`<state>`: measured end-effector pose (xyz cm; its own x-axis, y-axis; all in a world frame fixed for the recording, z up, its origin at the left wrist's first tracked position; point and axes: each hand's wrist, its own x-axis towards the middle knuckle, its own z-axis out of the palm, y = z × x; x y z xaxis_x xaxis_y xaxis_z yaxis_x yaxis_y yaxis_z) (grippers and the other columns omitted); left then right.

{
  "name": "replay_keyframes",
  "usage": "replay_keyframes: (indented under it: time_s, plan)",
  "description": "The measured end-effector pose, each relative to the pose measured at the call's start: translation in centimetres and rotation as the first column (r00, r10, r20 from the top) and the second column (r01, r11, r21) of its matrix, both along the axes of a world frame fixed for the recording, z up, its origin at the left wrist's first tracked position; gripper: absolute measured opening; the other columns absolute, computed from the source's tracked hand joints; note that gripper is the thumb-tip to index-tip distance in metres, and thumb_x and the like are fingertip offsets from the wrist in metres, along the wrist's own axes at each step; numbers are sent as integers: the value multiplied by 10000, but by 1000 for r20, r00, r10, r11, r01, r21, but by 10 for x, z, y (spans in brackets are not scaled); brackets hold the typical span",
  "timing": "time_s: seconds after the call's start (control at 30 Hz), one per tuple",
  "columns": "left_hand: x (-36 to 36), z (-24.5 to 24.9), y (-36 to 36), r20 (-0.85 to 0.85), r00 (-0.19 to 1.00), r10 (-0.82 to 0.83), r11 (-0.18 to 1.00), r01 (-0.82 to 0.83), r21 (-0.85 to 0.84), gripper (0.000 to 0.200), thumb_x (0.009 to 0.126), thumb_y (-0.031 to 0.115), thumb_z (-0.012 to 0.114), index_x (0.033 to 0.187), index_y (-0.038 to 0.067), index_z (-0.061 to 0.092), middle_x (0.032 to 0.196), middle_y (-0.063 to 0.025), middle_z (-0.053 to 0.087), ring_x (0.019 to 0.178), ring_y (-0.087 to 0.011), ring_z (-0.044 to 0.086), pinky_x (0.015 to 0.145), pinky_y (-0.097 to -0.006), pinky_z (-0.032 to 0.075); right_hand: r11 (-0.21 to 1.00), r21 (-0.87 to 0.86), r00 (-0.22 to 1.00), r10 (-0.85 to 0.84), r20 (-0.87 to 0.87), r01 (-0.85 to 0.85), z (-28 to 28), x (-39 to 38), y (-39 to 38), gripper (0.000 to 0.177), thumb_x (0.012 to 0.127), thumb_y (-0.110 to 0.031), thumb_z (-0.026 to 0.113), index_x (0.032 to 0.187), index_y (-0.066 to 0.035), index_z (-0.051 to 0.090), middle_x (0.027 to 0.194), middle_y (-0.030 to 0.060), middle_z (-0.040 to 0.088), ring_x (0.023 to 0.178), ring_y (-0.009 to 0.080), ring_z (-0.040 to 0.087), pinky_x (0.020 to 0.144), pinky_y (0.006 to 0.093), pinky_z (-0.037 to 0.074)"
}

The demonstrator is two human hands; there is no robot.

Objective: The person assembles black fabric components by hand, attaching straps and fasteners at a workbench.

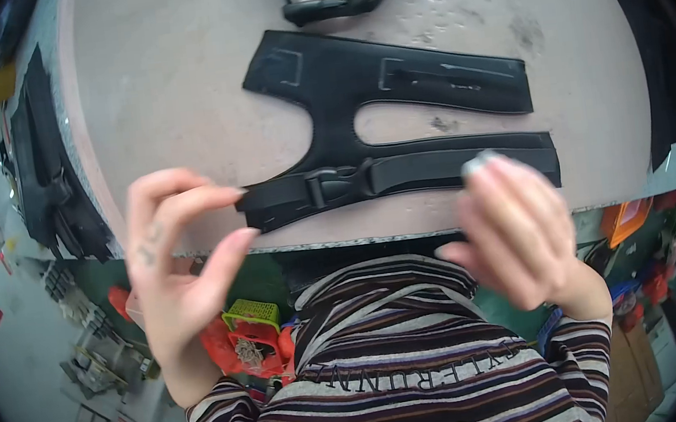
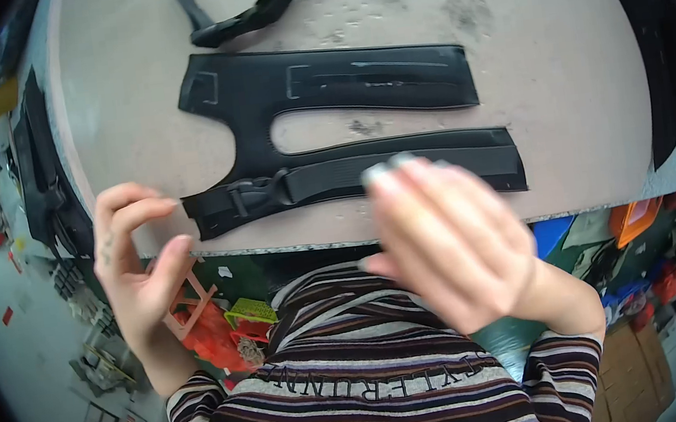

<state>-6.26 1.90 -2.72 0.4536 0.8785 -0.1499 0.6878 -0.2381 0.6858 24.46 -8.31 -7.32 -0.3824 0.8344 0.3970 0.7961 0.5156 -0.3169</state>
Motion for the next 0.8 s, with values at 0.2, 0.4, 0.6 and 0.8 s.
replay_keyframes:
  time_s: [0.2,0.4,0.6,0.8]
  plan:
    - [30,-26,5,-79,984,-157,982,165,94,374,653,81,876,981,76,695,1147,-90,566,1055,-289,563,936,-405,446,979,-33,978,201,-53,-203,-10,-27,26,245,924,-197,727,976,42,734,1131,224,733,1029,307,730,881,371,626]
    - [32,-2,-2,26,990,-139,989,138,52,245,684,70,869,833,57,675,917,-45,632,840,-224,584,746,-340,455,974,-124,976,171,-134,-188,-9,-23,25,238,913,-196,756,974,33,731,1106,221,743,1009,299,741,869,347,628]
    - [42,-17,-27,66,954,293,943,-277,-183,115,811,15,775,784,13,663,638,2,588,514,-47,449,465,-219,285,976,-111,982,184,-41,-187,-12,-23,24,254,948,-240,732,955,14,734,1099,199,748,989,274,741,864,325,627]
    - [39,-23,-23,65,969,240,960,-227,-166,128,833,-4,760,773,-2,646,637,27,552,494,2,380,429,-209,231,977,-106,982,186,-24,-188,-10,-23,24,254,966,-275,712,957,-22,728,1117,186,747,995,265,734,849,319,629]
